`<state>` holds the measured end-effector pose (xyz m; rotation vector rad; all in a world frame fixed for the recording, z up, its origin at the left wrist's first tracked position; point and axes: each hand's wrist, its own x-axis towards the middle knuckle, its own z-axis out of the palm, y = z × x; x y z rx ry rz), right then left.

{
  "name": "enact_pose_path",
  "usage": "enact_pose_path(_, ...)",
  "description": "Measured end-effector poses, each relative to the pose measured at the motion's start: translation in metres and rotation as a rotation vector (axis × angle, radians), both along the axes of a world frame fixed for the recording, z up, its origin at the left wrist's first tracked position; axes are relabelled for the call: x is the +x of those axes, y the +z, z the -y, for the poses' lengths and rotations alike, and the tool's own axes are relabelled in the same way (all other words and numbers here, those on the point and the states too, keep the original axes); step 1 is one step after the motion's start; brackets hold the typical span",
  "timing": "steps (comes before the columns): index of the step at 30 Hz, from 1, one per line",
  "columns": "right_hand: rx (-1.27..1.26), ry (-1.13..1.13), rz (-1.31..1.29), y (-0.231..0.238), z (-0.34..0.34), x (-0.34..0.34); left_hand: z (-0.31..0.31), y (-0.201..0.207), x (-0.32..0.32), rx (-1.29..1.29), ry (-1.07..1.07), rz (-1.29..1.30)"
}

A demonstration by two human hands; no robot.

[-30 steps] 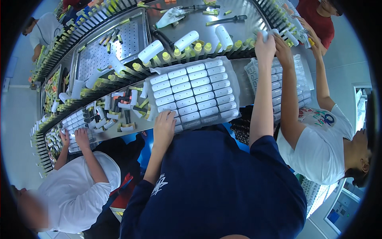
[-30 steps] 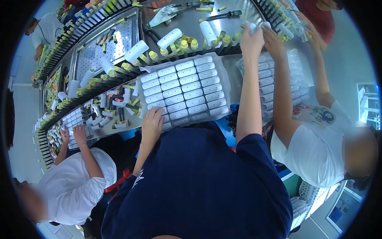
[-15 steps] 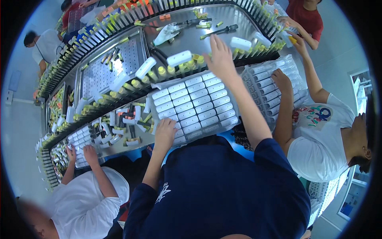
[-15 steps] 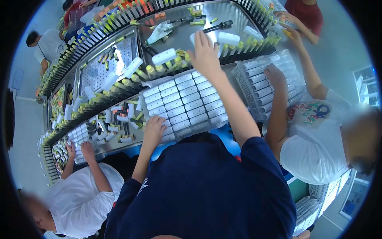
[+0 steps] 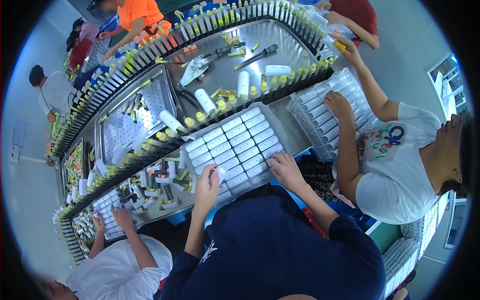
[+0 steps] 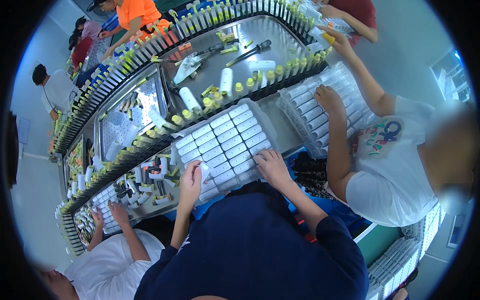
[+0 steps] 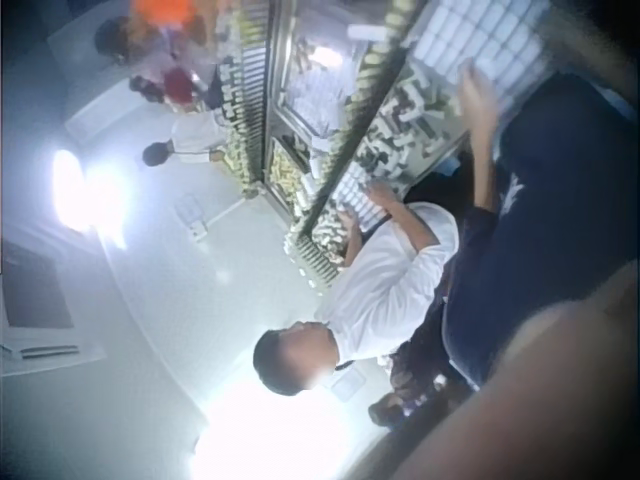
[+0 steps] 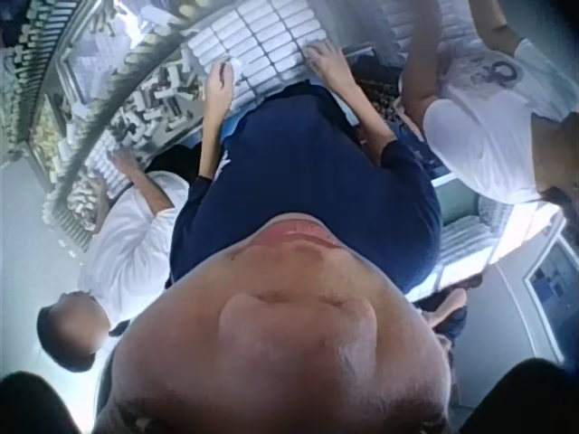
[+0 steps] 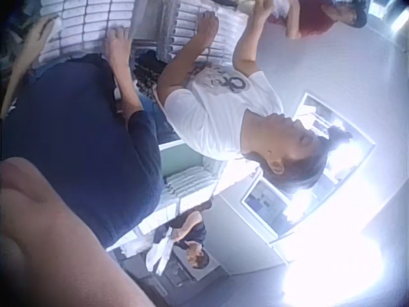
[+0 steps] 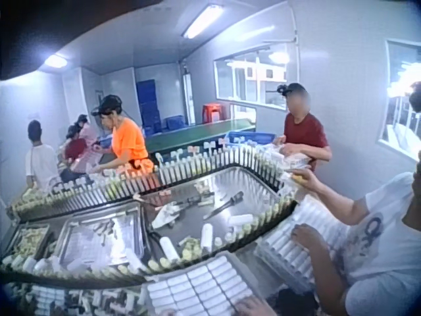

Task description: The person places small white bottles with yellow caps into a clear plastic tray on a factory assembly line. They pick up bottles from a nearby pile and arrange them in rows within the tray, working alongside other employees in a brightly lit industrial setting.

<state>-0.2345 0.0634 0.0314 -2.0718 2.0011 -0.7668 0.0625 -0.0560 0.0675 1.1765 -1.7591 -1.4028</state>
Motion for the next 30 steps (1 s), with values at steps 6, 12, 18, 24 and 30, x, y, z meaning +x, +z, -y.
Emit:
enact_pose_path(6,0.109,0.081,-0.054,-0.012,0.012,-0.023,0.008,0.007,-0.044,0.123,-0.145,-0.087)
enact_pose_path(12,0.152,0.155,-0.166,-0.008,0.024,-0.029,0.052,0.065,-0.097,-0.288,-0.255,-0.12)
enact_pose_path(18,0.015,0.264,-0.247,-0.005,0.02,-0.037,0.142,0.144,-0.159,-1.284,-0.362,0.19)
enact_pose_path(24,-0.028,0.19,-0.289,0.014,0.014,-0.03,0.199,0.135,-0.185,-1.43,-0.526,0.323)
enact_pose_path(30,0.002,0.22,-0.227,0.0,0.007,-0.025,0.222,0.12,-0.16,-1.074,-0.679,0.452)
